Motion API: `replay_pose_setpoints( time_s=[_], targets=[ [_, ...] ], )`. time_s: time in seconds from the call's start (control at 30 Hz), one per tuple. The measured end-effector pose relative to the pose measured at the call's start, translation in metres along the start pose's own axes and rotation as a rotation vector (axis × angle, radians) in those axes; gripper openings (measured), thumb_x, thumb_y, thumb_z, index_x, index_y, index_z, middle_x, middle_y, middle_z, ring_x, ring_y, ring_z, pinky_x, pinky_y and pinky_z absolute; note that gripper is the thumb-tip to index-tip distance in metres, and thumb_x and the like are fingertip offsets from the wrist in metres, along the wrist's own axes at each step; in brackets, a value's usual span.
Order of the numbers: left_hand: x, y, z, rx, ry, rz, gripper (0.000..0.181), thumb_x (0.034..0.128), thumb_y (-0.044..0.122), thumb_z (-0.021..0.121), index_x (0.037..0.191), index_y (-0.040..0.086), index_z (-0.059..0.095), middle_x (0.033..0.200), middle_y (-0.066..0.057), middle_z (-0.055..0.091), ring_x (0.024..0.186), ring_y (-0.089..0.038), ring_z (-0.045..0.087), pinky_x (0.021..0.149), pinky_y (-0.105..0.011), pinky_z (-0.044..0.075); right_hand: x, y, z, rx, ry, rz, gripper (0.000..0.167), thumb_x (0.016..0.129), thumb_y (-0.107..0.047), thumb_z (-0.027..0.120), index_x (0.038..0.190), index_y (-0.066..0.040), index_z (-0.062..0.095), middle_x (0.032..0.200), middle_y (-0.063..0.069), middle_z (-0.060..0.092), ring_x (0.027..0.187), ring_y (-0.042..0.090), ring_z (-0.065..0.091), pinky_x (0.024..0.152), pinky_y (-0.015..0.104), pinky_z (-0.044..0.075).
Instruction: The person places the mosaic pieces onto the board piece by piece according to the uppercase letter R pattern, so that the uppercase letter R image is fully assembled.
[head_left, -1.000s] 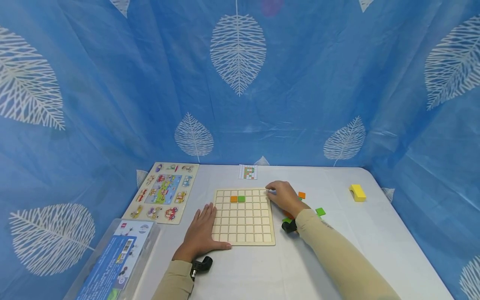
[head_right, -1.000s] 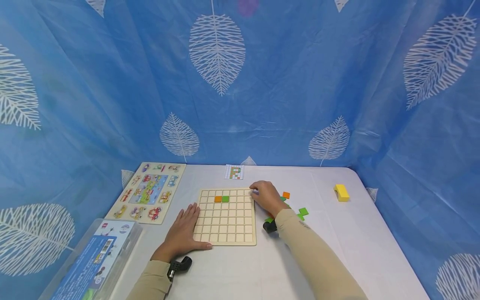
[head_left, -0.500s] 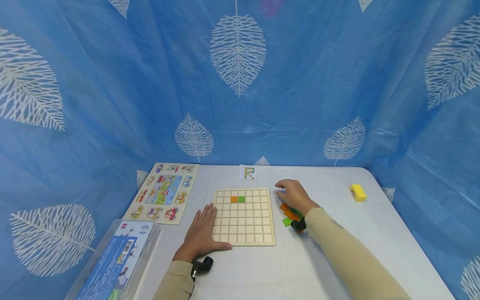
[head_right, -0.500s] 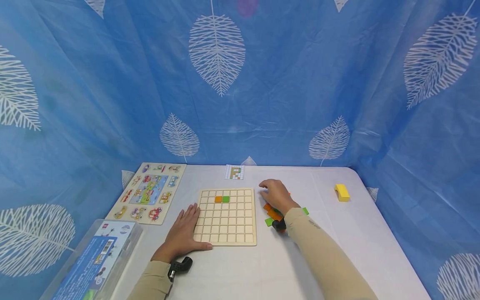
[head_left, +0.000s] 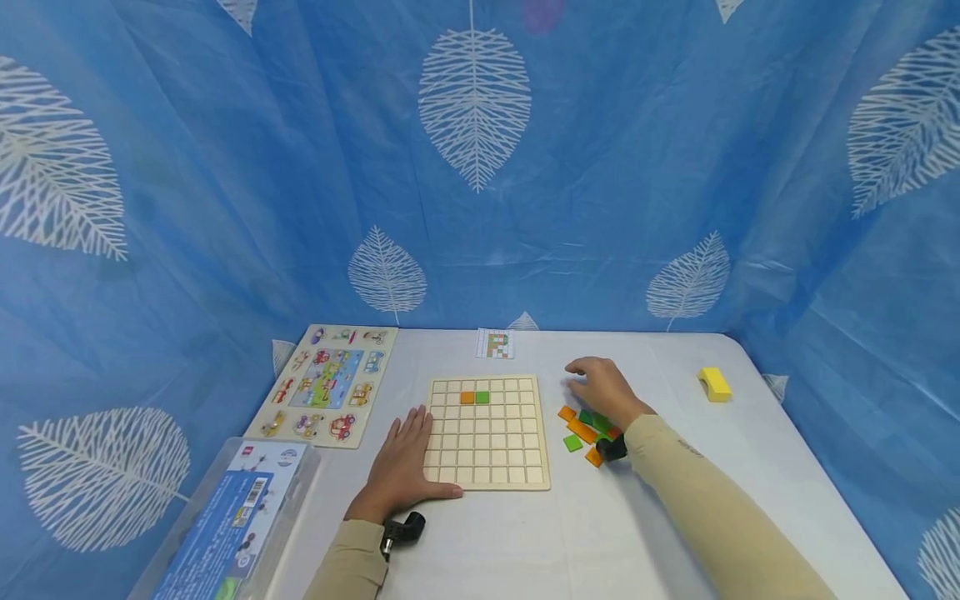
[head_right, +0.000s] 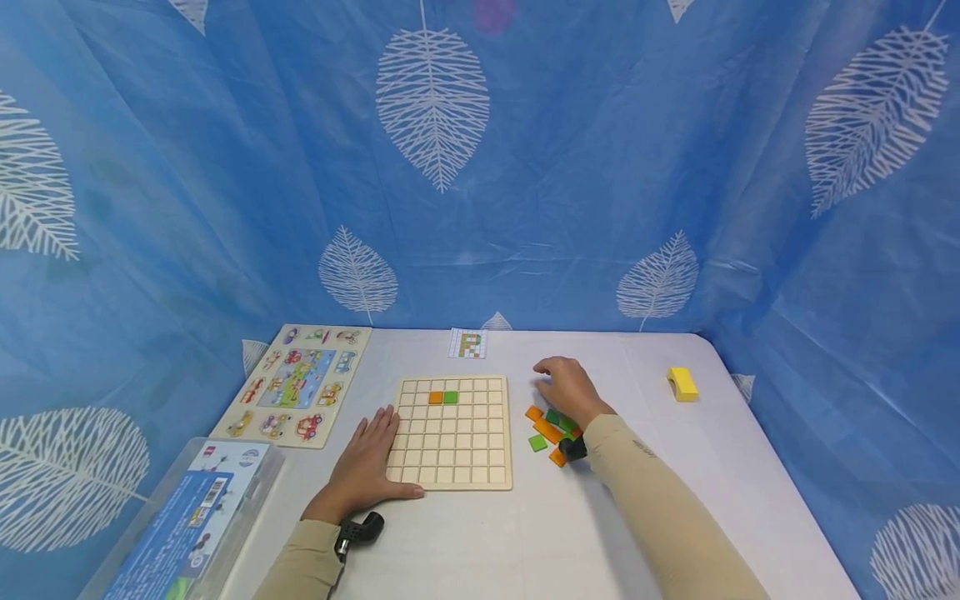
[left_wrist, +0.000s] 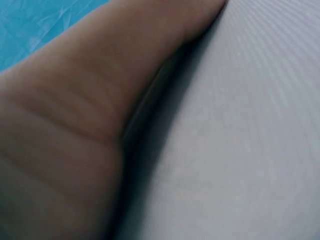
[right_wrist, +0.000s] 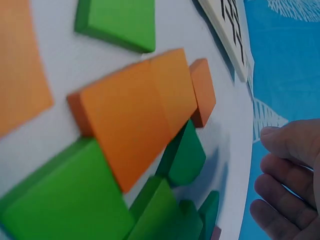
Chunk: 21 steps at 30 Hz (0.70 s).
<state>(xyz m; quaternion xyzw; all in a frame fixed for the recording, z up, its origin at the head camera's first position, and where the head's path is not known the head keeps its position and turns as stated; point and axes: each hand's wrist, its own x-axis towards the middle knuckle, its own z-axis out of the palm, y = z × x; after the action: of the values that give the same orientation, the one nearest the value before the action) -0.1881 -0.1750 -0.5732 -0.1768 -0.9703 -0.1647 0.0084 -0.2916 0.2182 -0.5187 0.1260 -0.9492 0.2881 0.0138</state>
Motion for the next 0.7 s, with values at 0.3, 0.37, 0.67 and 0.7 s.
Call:
replay_pose_setpoints(
  time_s=[0.3, 0.37, 0.67, 0.7],
  targets=[
    [0.002, -0.001, 0.002, 0.004, -0.009, -0.009, 0.154, 0.0588, 0.101, 0.064, 0.166, -0.001, 0.023, 0.173, -0.016, 0.017, 0.159, -0.031, 0.010, 0.127, -0.050, 0.007, 0.000, 0.011, -0.014, -0.004, -0.004, -0.022, 0.033, 0.098, -0.009, 0.077, 0.129, 0.003, 0.073, 0.127, 0.019, 0.070, 0.119, 0.038, 0.065, 0.102, 0.055, 0.053],
    [0.002, -0.001, 0.002, 0.005, -0.016, -0.014, 0.154, 0.0584, 0.101, 0.063, 0.166, -0.001, 0.022, 0.173, -0.015, 0.016, 0.159, -0.030, 0.009, 0.127, -0.049, 0.005, 0.000, 0.015, -0.017, -0.009, 0.000, -0.029, 0.033, 0.098, -0.009, 0.078, 0.129, 0.003, 0.073, 0.126, 0.019, 0.070, 0.118, 0.038, 0.065, 0.101, 0.055, 0.054],
    [0.000, -0.001, 0.000, 0.001, -0.005, -0.002, 0.152, 0.0593, 0.099, 0.067, 0.166, -0.002, 0.025, 0.173, -0.017, 0.018, 0.159, -0.033, 0.012, 0.127, -0.050, 0.009, -0.004, 0.025, -0.028, -0.017, -0.017, 0.018, 0.035, 0.098, -0.010, 0.077, 0.131, 0.002, 0.072, 0.127, 0.020, 0.070, 0.121, 0.039, 0.064, 0.104, 0.057, 0.051],
    [0.000, 0.000, 0.000, 0.001, -0.004, -0.002, 0.152, 0.0595, 0.098, 0.067, 0.166, -0.002, 0.025, 0.172, -0.017, 0.019, 0.159, -0.033, 0.013, 0.127, -0.050, 0.009, -0.005, 0.026, -0.029, -0.019, -0.017, 0.021, 0.035, 0.098, -0.010, 0.078, 0.131, 0.002, 0.072, 0.127, 0.020, 0.070, 0.120, 0.038, 0.064, 0.104, 0.056, 0.051]
  ],
)
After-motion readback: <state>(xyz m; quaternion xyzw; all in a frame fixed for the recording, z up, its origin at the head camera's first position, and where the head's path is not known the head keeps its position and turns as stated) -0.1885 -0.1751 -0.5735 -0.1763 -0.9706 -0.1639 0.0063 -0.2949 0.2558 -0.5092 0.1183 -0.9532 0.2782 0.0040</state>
